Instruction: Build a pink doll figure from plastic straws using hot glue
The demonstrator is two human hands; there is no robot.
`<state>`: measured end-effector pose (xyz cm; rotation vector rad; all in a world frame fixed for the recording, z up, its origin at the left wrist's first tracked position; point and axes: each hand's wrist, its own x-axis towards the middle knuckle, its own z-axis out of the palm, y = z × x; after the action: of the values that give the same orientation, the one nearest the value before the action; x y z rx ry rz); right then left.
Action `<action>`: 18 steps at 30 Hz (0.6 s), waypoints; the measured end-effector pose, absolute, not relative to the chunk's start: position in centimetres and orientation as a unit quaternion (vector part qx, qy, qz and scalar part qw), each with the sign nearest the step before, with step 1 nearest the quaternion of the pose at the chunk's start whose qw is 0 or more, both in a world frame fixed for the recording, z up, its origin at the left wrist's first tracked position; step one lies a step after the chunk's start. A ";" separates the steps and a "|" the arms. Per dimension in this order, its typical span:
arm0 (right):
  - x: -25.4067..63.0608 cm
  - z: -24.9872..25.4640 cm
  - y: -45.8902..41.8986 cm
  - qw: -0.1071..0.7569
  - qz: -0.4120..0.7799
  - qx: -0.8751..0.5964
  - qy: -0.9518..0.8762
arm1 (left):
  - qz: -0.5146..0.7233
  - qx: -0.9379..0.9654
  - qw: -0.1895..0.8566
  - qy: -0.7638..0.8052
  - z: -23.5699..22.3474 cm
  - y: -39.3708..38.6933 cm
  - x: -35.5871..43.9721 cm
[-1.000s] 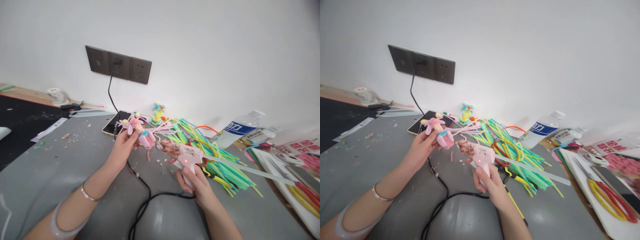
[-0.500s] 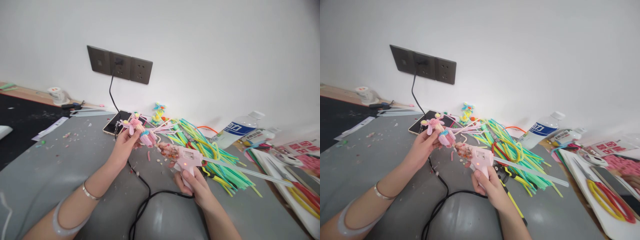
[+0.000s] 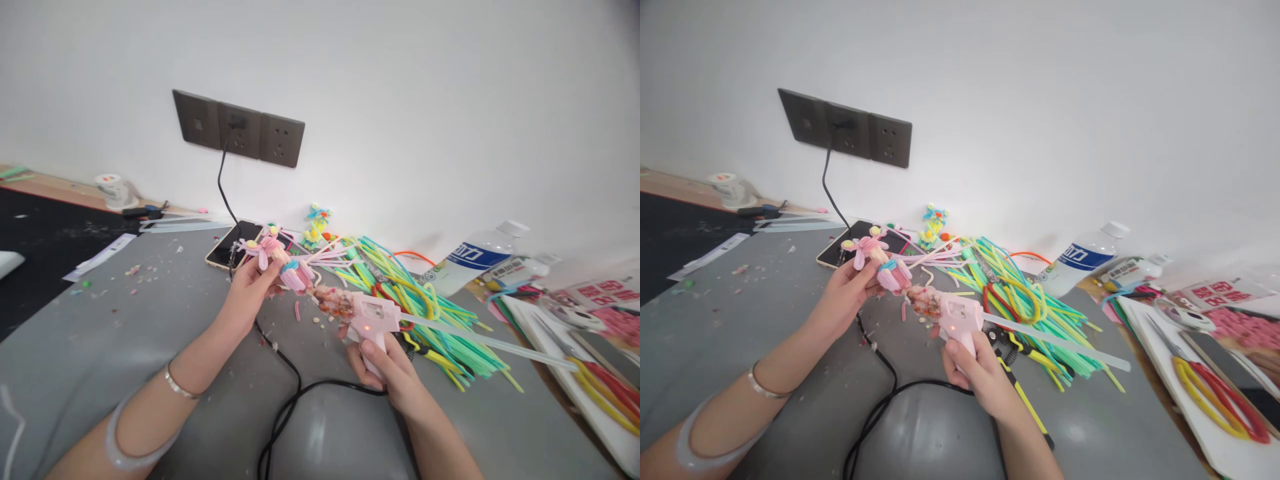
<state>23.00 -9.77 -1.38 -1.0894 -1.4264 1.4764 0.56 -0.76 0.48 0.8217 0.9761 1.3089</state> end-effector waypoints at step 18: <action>23.0 -1.6 -9.7 0.384 0.551 -0.450 -0.588 | 0.582 0.349 0.623 0.389 0.3 -0.6 0.4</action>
<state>23.02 -9.67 -1.64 -1.1478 -1.4991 1.4048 0.44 -0.58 0.27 0.8006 0.8934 1.3370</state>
